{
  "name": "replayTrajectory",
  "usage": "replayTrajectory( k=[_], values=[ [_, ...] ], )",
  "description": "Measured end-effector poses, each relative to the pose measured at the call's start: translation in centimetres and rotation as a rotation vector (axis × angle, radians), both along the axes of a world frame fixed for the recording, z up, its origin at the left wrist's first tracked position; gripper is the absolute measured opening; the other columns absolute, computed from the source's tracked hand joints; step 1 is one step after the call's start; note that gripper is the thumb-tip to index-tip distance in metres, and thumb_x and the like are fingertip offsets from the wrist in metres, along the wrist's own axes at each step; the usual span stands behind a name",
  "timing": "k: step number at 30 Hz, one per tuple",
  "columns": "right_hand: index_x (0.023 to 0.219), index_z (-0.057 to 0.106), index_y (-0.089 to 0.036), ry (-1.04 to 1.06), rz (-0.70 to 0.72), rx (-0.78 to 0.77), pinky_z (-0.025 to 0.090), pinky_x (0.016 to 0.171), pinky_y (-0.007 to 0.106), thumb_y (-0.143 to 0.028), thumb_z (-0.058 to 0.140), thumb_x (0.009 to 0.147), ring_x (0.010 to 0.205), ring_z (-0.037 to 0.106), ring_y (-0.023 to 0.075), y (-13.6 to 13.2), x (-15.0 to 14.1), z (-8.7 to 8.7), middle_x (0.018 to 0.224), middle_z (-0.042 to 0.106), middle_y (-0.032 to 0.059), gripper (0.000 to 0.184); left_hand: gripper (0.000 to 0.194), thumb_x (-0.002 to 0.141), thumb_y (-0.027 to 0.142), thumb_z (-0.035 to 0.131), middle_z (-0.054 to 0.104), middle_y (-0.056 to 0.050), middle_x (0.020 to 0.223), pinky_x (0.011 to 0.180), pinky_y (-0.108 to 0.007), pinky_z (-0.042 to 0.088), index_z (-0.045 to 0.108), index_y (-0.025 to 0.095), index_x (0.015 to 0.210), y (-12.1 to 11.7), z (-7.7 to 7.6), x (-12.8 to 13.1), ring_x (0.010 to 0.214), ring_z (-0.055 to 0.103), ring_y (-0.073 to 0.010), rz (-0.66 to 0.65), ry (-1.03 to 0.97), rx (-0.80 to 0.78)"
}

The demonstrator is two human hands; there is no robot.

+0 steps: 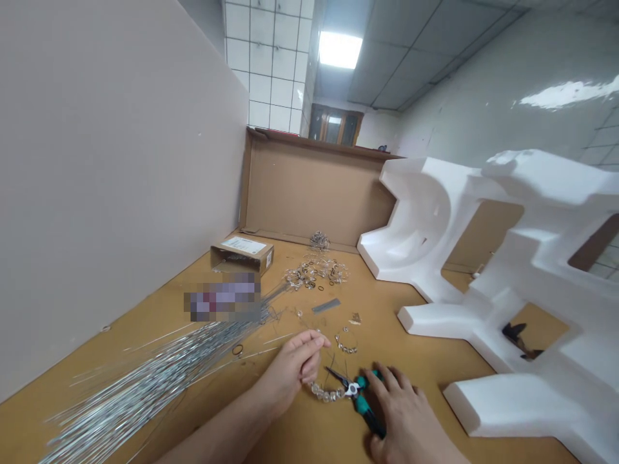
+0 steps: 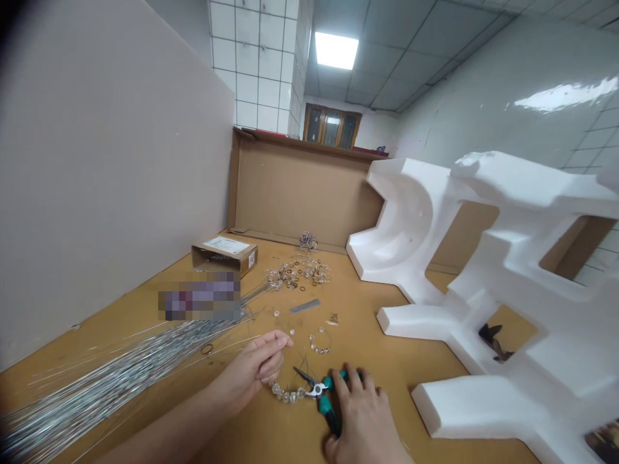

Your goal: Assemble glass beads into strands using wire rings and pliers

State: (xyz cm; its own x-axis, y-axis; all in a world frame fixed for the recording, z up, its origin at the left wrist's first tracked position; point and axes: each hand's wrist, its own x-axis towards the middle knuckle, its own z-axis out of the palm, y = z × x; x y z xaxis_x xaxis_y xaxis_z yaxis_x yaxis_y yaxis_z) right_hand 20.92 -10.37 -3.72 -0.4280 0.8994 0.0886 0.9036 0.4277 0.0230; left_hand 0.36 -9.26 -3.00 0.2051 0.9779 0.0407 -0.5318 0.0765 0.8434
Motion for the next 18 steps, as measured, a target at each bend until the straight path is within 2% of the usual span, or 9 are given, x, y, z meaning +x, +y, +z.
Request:
replayTrajectory(
  k=[3,6,8,10,12,14,16,18],
  values=[
    [0.109,0.051,-0.019,-0.082,0.099,0.057,0.033,0.075,0.039,-0.019,0.051,0.053,0.087,0.050,0.0285,-0.1,-0.9,1.4,0.101,0.057,0.0131,0.056,0.015,0.077,0.028,0.053,0.026,0.012,0.037,0.038,-0.018,0.010,0.054,0.014,0.075,-0.2,0.0,0.0,0.035,0.012,-0.0031,-0.035,-0.044,0.022],
    [0.093,0.055,-0.018,-0.135,0.182,0.079,0.031,0.075,0.035,-0.019,0.050,0.059,0.081,0.050,0.0244,0.4,-0.9,2.1,0.089,0.057,0.0103,0.034,0.012,0.077,0.025,0.052,0.025,0.012,0.036,0.037,-0.019,0.009,0.054,0.013,0.076,-0.4,0.3,-0.1,0.034,0.011,-0.0029,-0.088,-0.088,0.043],
    [0.087,0.053,-0.018,-0.097,0.162,0.073,0.032,0.071,0.031,-0.017,0.048,0.061,0.081,0.050,0.0225,0.9,-0.3,2.1,0.087,0.056,0.0087,0.026,0.012,0.078,0.024,0.051,0.024,0.012,0.035,0.037,-0.019,0.008,0.054,0.013,0.077,-0.5,0.5,-0.2,0.034,0.011,-0.0030,-0.116,-0.106,0.052],
    [0.087,0.050,-0.018,0.019,0.064,0.067,0.033,0.066,0.027,-0.014,0.046,0.062,0.078,0.051,0.0201,1.4,0.5,2.2,0.086,0.055,0.0072,0.026,0.013,0.078,0.025,0.050,0.024,0.012,0.036,0.037,-0.019,0.009,0.054,0.013,0.078,-0.6,0.7,-0.3,0.034,0.011,-0.0031,-0.113,-0.101,0.064],
    [0.083,0.047,-0.018,0.180,-0.039,-0.011,0.033,0.061,0.025,-0.013,0.042,0.063,0.069,0.050,0.0164,1.5,1.3,2.9,0.078,0.054,0.0038,0.020,0.015,0.077,0.028,0.050,0.026,0.012,0.036,0.037,-0.019,0.010,0.054,0.014,0.078,-0.5,0.8,-0.2,0.034,0.012,-0.0033,-0.052,-0.048,0.080],
    [0.076,0.044,-0.019,0.327,-0.086,-0.190,0.031,0.053,0.022,-0.013,0.038,0.066,0.057,0.046,0.0129,1.2,1.8,4.1,0.065,0.050,-0.0015,0.013,0.018,0.076,0.032,0.051,0.029,0.012,0.036,0.038,-0.019,0.011,0.053,0.014,0.076,-0.5,0.8,0.0,0.034,0.014,-0.0036,0.050,0.076,0.096],
    [0.073,0.043,-0.020,0.437,-0.062,-0.311,0.027,0.048,0.021,-0.014,0.039,0.066,0.054,0.041,0.0108,0.4,1.9,5.3,0.061,0.047,-0.0041,0.010,0.021,0.074,0.036,0.052,0.030,0.012,0.035,0.038,-0.019,0.013,0.053,0.015,0.073,-0.5,0.8,0.2,0.034,0.018,-0.0041,0.140,0.210,0.107],
    [0.070,0.043,-0.020,0.505,-0.029,-0.398,0.025,0.047,0.021,-0.014,0.040,0.066,0.053,0.038,0.0098,-0.5,1.8,6.1,0.059,0.043,-0.0056,0.008,0.024,0.073,0.039,0.052,0.029,0.012,0.034,0.038,-0.019,0.014,0.052,0.015,0.072,-0.7,1.0,0.5,0.034,0.019,-0.0046,0.171,0.284,0.114]
  ],
)
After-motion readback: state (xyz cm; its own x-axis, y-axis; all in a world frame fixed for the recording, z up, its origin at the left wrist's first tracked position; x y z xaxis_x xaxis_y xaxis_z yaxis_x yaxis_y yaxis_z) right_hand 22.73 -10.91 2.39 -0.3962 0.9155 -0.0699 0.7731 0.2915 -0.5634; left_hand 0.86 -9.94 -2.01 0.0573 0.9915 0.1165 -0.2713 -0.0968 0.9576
